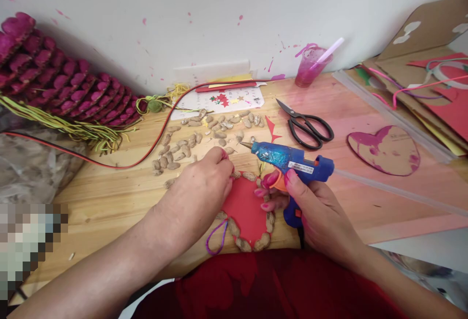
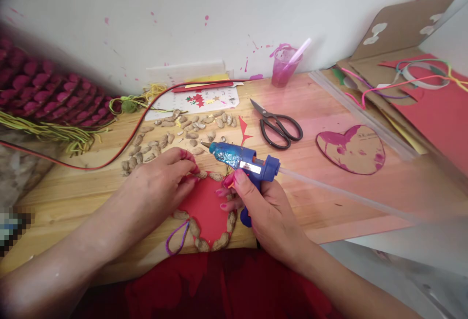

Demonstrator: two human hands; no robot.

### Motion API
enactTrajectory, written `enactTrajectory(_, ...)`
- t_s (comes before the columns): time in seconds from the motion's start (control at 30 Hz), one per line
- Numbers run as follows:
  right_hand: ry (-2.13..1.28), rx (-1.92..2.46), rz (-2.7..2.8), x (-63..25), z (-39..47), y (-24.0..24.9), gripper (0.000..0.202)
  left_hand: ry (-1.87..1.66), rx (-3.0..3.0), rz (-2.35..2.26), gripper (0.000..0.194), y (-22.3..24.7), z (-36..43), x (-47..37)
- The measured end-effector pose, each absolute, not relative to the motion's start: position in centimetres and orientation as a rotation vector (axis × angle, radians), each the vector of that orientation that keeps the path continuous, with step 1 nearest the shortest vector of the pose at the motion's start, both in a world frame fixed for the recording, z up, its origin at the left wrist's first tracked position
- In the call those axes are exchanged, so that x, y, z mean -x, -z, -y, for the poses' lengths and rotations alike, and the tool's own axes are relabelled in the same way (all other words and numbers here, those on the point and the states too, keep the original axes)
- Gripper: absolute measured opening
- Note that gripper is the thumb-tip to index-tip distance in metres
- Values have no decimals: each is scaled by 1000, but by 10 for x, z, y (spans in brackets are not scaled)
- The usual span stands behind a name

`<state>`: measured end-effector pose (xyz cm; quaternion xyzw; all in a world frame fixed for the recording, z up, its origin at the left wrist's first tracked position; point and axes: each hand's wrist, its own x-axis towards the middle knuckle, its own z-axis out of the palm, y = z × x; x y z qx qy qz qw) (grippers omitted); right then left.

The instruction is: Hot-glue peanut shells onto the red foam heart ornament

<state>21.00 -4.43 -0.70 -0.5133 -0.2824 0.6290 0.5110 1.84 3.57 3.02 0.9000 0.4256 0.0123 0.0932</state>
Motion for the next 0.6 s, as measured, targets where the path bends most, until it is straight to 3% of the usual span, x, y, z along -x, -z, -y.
enactTrajectory(0.6,-1492,1248,701,-209,43,7,31,35,-2695,-1321,20,-33,-37,-21)
